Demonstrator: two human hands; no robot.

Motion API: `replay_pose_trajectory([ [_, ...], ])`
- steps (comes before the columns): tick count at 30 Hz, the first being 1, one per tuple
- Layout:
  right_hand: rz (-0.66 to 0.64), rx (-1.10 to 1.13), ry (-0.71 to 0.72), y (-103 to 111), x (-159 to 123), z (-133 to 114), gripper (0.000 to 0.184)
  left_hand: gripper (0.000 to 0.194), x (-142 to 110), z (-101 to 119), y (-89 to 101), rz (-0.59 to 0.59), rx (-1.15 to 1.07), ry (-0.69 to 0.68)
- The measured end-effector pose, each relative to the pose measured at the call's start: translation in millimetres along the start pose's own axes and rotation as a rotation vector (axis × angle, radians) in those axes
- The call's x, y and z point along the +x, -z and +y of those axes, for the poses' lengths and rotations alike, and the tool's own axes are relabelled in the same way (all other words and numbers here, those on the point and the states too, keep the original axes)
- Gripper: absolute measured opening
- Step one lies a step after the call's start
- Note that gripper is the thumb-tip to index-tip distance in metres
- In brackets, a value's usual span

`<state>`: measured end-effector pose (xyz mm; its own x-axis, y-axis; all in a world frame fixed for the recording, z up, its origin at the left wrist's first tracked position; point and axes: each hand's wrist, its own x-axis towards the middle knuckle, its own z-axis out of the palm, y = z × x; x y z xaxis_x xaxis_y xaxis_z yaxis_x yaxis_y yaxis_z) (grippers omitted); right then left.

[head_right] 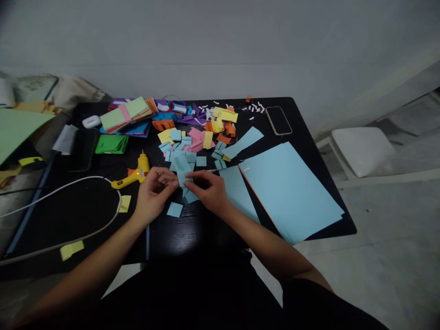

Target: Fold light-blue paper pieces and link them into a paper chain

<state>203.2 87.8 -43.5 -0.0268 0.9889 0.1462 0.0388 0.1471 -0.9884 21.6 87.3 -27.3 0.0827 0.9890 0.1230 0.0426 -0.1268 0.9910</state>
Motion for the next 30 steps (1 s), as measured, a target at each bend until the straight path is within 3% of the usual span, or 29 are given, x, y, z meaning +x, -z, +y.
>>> replay_pose_trajectory([
  [3, 0.005, -0.019, 0.012, 0.1, -0.2, -0.5, 0.018, 0.011, -0.4, 1.3, 3.3, -0.023, 0.112, -0.035],
  [19, 0.039, 0.027, 0.007, 2.1, -0.3, -3.6, 0.024, 0.015, -2.3, -6.2, 6.2, 0.035, 0.227, -0.183],
  [30, 0.078, -0.057, 0.151, 1.6, -2.9, -1.6, 0.015, 0.009, 0.5, 2.6, 7.1, 0.034, 0.368, -0.393],
])
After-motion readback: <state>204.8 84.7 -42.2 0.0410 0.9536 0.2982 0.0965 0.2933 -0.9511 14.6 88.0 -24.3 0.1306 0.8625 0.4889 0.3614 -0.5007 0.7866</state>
